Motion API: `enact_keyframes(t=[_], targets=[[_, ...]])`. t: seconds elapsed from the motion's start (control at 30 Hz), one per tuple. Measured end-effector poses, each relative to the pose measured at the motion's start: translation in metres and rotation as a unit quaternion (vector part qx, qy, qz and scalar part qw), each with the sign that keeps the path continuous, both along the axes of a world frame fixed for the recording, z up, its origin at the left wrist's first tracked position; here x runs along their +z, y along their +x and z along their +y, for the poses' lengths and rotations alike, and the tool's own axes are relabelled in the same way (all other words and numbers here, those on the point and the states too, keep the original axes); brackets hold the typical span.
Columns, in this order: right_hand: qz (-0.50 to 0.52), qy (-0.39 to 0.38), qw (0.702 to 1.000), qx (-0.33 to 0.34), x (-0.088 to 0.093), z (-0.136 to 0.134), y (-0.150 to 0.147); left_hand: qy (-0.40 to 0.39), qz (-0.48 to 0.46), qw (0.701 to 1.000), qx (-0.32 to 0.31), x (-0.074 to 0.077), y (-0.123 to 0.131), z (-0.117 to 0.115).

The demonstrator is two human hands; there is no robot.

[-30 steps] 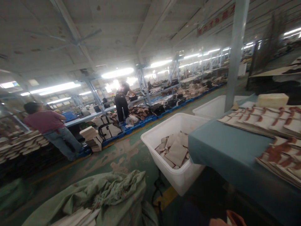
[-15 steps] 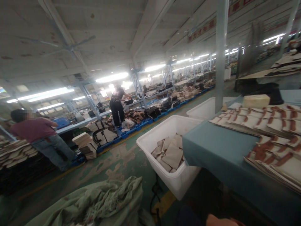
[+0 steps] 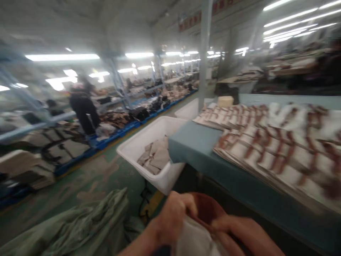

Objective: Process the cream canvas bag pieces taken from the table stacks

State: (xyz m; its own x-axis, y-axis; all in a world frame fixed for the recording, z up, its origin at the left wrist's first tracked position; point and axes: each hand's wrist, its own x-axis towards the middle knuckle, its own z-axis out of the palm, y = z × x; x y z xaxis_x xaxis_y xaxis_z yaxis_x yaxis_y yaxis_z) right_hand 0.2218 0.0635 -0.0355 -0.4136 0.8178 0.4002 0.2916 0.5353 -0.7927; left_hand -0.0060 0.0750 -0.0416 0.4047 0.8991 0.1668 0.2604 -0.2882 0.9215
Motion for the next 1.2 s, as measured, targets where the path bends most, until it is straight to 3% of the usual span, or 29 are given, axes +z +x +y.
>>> enact_keyframes(t=[0.03,0.17,0.23,0.37,0.6,0.7,0.83,1.03,1.2], targets=[[-0.022,-0.011,1.000,-0.011,0.003,-0.006,0.008,-0.002,-0.012,1.000,0.000,-0.002,0.001,0.002],[-0.026,-0.018,0.997,0.065,0.006,-0.008,0.017,-0.023,-0.024,0.999,-0.026,-0.011,-0.003,0.011],[-0.021,-0.026,0.997,0.066,0.006,-0.005,0.017,-0.022,-0.013,0.999,-0.046,-0.009,-0.005,0.010],[-0.027,-0.002,0.997,0.068,0.010,-0.004,0.022,-0.013,0.023,0.996,-0.080,0.011,0.001,0.006],[-0.064,0.058,0.995,0.058,0.026,-0.004,0.035,0.023,0.145,0.970,-0.196,0.056,0.029,0.008],[-0.094,0.094,0.991,0.016,0.031,-0.002,0.039,0.008,0.144,0.972,-0.185,0.064,0.038,0.010],[-0.093,0.107,0.990,-0.006,0.030,0.003,0.045,-0.020,0.124,0.975,-0.183,0.061,0.046,0.017],[0.025,-0.027,0.996,0.086,0.024,0.005,0.055,-0.022,0.083,0.976,-0.201,0.048,0.051,0.022],[0.134,-0.178,0.965,0.142,-0.005,0.004,0.058,-0.041,0.059,0.978,-0.198,0.034,0.053,0.016]])
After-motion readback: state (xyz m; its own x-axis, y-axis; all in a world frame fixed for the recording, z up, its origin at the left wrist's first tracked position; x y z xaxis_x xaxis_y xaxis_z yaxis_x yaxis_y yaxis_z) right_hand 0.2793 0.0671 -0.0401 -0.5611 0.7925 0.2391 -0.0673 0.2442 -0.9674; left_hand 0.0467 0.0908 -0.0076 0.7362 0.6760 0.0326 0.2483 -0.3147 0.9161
